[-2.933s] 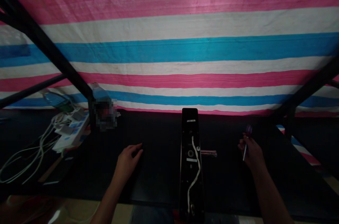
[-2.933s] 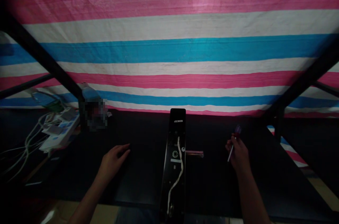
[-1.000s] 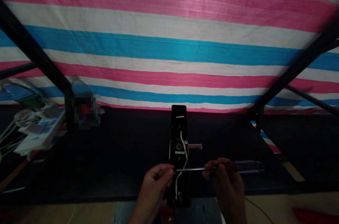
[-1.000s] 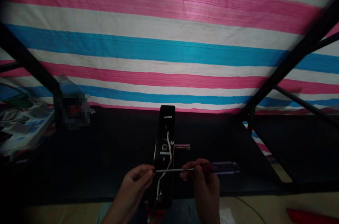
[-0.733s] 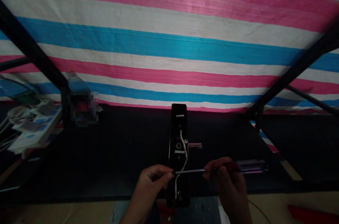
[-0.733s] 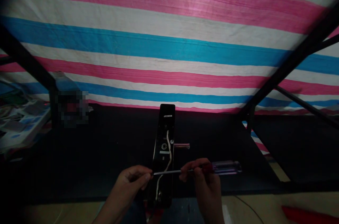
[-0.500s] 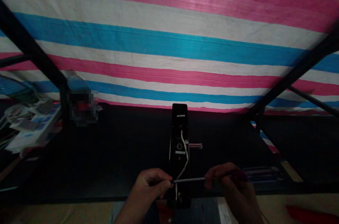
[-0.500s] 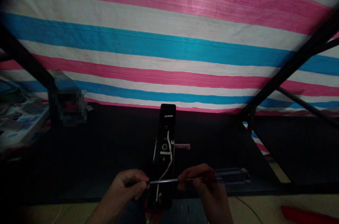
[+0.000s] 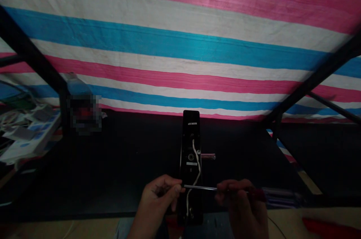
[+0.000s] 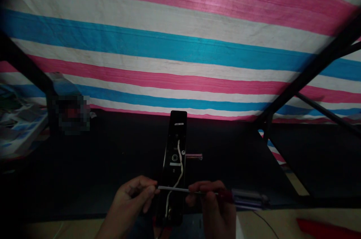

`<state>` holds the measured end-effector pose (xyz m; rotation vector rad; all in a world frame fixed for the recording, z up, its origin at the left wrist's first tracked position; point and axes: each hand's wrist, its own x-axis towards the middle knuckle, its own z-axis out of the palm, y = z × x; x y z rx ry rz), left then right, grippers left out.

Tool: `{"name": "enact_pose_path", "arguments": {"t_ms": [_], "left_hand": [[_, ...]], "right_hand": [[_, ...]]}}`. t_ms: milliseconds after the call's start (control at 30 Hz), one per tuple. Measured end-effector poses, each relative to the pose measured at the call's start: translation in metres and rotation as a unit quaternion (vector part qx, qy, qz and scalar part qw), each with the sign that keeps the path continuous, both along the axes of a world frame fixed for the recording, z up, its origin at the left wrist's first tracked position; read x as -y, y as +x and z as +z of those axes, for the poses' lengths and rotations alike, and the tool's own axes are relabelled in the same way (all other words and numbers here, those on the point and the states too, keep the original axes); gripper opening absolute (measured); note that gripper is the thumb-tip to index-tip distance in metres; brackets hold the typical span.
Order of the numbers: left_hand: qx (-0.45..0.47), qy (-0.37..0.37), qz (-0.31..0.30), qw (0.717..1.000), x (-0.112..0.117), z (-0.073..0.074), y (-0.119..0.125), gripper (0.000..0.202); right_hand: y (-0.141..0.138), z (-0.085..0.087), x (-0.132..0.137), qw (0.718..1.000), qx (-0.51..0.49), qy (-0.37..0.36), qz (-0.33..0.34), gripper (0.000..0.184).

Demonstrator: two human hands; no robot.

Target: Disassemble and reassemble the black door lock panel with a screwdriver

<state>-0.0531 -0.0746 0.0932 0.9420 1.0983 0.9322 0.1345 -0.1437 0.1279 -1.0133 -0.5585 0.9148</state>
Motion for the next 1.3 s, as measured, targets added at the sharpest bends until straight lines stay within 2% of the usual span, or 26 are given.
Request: {"name": "enact_pose_path", "arguments": {"t_ms": [100, 200, 333, 433, 567, 667, 733, 833, 900, 967, 1067, 1200, 1300], "left_hand": [[0.0, 0.019, 0.0, 1.0, 0.001, 0.005, 0.003, 0.026], [-0.018, 0.1, 0.009, 0.995, 0.003, 0.012, 0.004, 0.018], [-0.091, 0.271, -0.025, 0.958, 0.002, 0.021, -0.001, 0.013], [-0.12, 0.321, -0.081, 0.936, 0.002, 0.023, -0.007, 0.017], [-0.108, 0.313, -0.099, 0.938, 0.007, 0.02, -0.009, 0.024], [-0.088, 0.296, -0.078, 0.948, 0.009, 0.019, -0.008, 0.015], [-0.065, 0.26, -0.051, 0.962, 0.009, 0.019, -0.005, 0.009], [-0.029, 0.174, 0.026, 0.984, 0.008, 0.013, 0.003, 0.008], [-0.004, 0.118, 0.073, 0.99, 0.006, 0.008, 0.009, 0.01], [0.024, 0.079, 0.093, 0.992, 0.005, 0.003, 0.014, 0.014], [0.062, 0.048, 0.094, 0.993, 0.002, -0.001, 0.018, 0.02], [0.089, 0.047, 0.084, 0.991, 0.001, -0.004, 0.018, 0.021], [0.082, 0.05, 0.08, 0.992, 0.002, -0.006, 0.017, 0.021]], "right_hand": [[-0.007, -0.01, 0.0, 0.997, -0.045, -0.021, -0.058, 0.028], [-0.006, -0.02, -0.001, 0.985, -0.117, -0.079, -0.095, 0.034], [0.0, -0.027, -0.002, 0.975, -0.161, -0.127, -0.084, 0.042], [0.001, -0.021, -0.001, 0.98, -0.137, -0.129, -0.067, 0.041], [0.003, -0.014, -0.001, 0.979, -0.148, -0.129, -0.051, 0.043], [0.005, -0.021, -0.004, 0.974, -0.176, -0.135, -0.045, 0.045], [0.004, -0.03, -0.006, 0.968, -0.199, -0.142, -0.051, 0.047], [-0.003, -0.043, -0.007, 0.96, -0.229, -0.144, -0.074, 0.047], [-0.01, -0.05, -0.007, 0.959, -0.232, -0.139, -0.083, 0.045], [-0.014, -0.053, -0.007, 0.962, -0.222, -0.134, -0.087, 0.044], [-0.016, -0.055, -0.007, 0.967, -0.205, -0.118, -0.091, 0.04], [-0.014, -0.051, -0.008, 0.968, -0.21, -0.106, -0.088, 0.034], [-0.013, -0.047, -0.009, 0.961, -0.233, -0.116, -0.097, 0.039]]}}
